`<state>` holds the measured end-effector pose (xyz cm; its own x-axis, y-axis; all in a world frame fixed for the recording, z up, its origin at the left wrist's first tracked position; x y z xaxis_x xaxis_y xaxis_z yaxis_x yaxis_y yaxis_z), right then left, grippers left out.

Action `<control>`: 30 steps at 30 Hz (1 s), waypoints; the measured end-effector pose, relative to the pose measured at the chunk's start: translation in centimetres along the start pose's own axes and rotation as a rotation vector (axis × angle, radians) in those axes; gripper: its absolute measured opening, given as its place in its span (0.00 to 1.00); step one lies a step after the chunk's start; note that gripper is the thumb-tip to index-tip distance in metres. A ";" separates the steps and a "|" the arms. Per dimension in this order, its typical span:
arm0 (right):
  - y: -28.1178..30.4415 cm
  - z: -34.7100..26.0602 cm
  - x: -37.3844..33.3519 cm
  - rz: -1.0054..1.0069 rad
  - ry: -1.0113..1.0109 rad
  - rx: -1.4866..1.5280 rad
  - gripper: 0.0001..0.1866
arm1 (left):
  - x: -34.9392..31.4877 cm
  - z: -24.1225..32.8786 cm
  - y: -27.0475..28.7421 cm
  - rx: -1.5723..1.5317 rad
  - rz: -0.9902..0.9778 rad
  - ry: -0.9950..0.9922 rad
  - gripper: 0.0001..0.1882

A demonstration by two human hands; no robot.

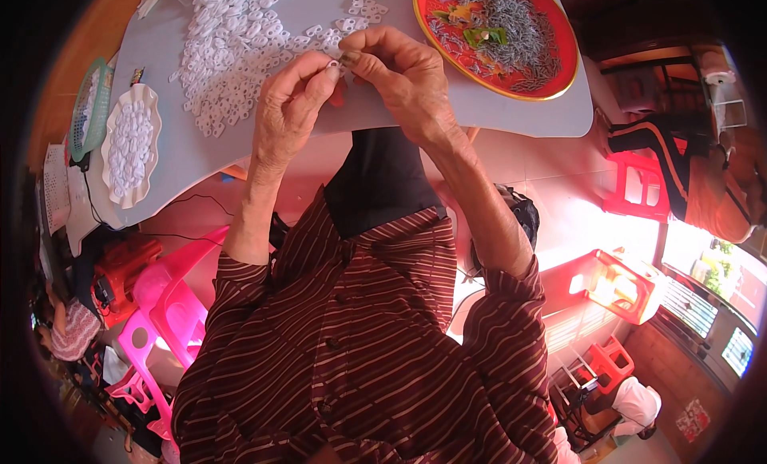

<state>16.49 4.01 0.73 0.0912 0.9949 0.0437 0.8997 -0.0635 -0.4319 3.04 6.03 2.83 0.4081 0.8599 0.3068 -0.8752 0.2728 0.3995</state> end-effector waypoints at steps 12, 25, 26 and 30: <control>-0.4 -1.0 -0.2 -0.048 0.112 -0.149 0.06 | 0.0 0.5 -0.1 0.145 0.076 -0.116 0.05; -0.3 -0.6 -0.1 -0.009 0.102 -0.296 0.09 | 0.1 -0.2 -0.5 -0.037 -0.044 -0.070 0.06; -0.4 -1.0 -0.2 0.011 0.134 -0.349 0.10 | 0.2 0.0 -0.4 -0.012 -0.030 -0.088 0.06; -0.1 -0.5 0.0 0.009 0.033 -0.265 0.10 | 0.2 -0.3 -0.4 -0.064 -0.039 -0.085 0.06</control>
<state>16.61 3.96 1.22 0.1096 0.9913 0.0725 0.9787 -0.0949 -0.1821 3.41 6.17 2.49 0.4601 0.8092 0.3653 -0.8720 0.3345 0.3573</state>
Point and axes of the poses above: each hand's wrist, its own x-axis towards the middle knuckle, its own y-axis out of the back of the hand, z = x × y, the point moved 7 cm from there along x, towards the middle knuckle, and after that the axes turned 12 degrees about x, right-handed, at the moved point
